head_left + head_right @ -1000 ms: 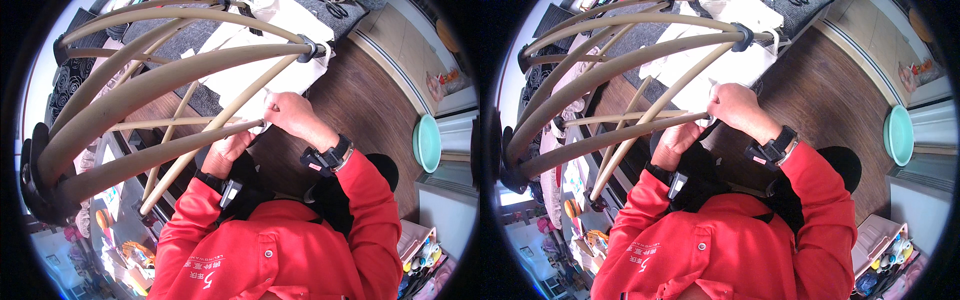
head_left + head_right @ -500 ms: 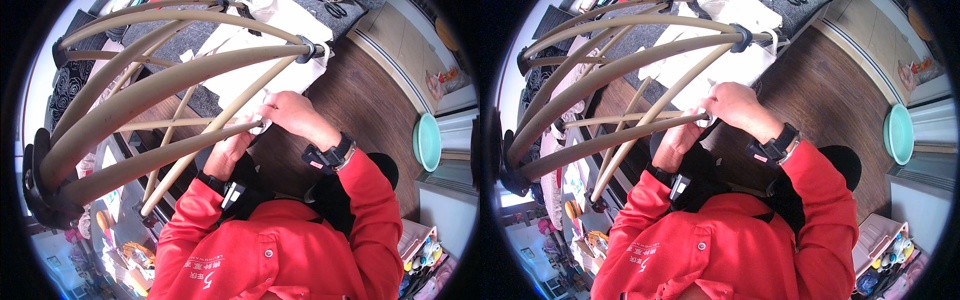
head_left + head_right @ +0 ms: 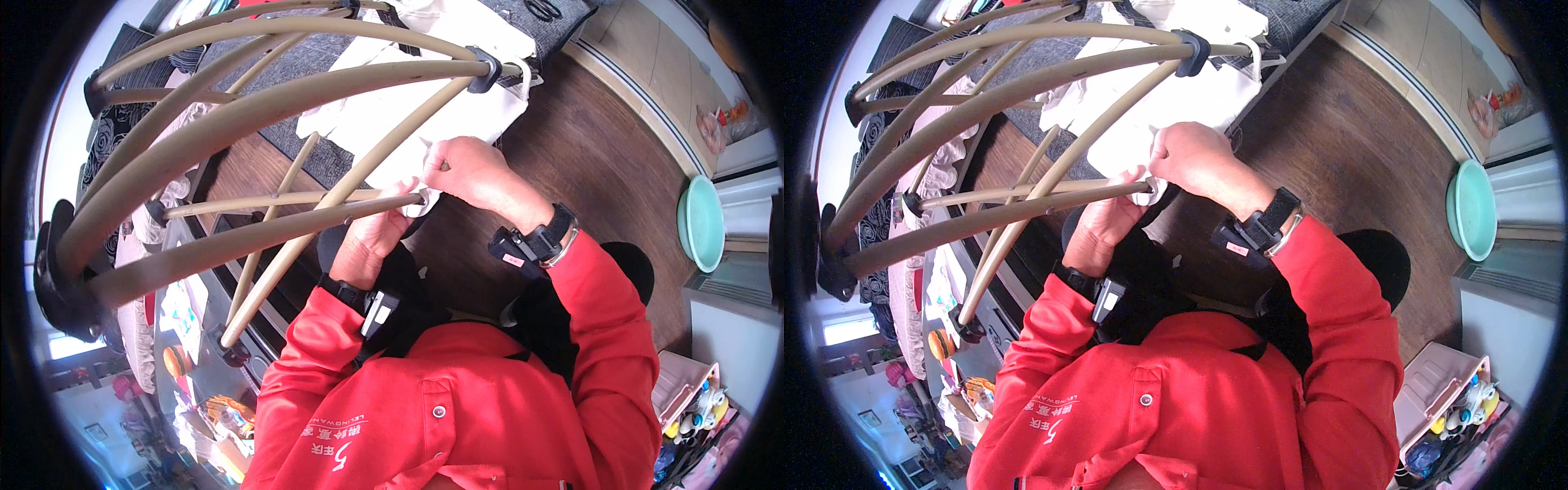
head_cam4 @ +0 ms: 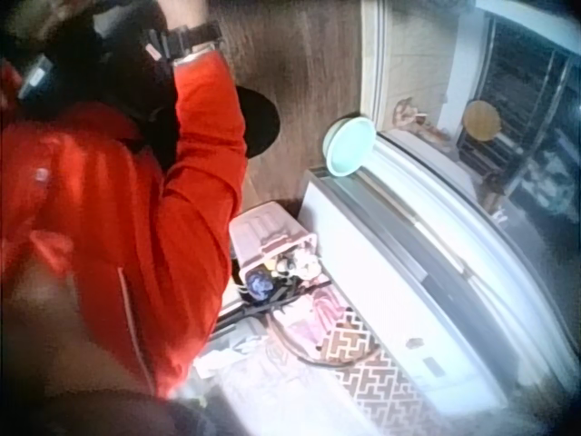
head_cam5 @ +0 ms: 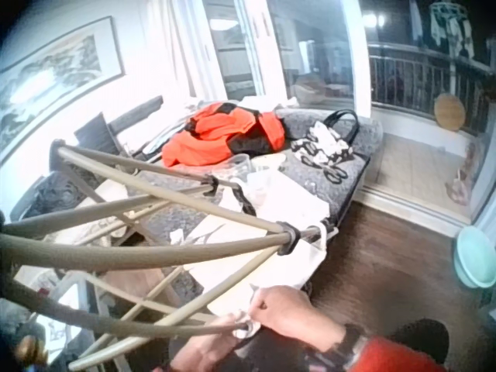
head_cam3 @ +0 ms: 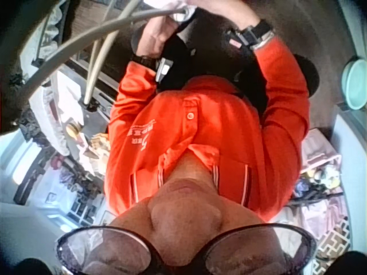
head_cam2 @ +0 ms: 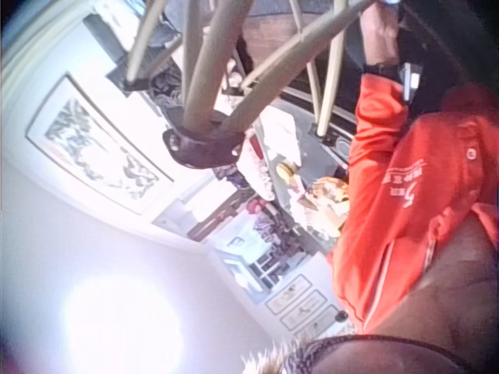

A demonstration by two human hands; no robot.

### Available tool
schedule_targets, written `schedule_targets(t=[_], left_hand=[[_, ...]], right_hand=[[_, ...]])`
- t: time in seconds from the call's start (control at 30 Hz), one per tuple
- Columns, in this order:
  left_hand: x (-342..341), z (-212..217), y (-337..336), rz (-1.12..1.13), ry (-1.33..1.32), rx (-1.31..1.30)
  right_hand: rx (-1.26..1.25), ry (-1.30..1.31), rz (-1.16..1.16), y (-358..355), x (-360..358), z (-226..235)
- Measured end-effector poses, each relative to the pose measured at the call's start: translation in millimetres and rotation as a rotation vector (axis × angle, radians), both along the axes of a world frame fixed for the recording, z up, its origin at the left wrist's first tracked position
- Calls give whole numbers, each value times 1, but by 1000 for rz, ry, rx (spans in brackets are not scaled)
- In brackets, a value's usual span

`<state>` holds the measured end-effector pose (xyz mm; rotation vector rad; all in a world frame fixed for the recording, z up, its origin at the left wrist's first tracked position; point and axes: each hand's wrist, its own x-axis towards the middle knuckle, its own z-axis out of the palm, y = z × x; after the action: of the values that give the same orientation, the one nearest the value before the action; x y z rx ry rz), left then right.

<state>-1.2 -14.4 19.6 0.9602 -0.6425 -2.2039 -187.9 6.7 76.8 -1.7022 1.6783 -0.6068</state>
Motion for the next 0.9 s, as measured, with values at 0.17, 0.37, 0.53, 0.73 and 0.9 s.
schedule_targets(t=[0.17, 0.37, 0.53, 0.73, 0.9], left_hand=[[-1, -10, -3, -12, 6, -13], [0, -16, -3, 0, 0, -25], [2, -22, -1, 20, 2, -20], [5, -13, -6, 49, -41, -18], [4, 7, -5, 129, -100, -42]], right_hand=[[-31, 150, -1, 7, 9, 1], [-222, 152, -87, 13, -2, 4], [-278, 122, -180, 7, -42, 6], [-387, 235, -134, -4, -42, -11], [-437, 280, -45, 5, -41, -10]])
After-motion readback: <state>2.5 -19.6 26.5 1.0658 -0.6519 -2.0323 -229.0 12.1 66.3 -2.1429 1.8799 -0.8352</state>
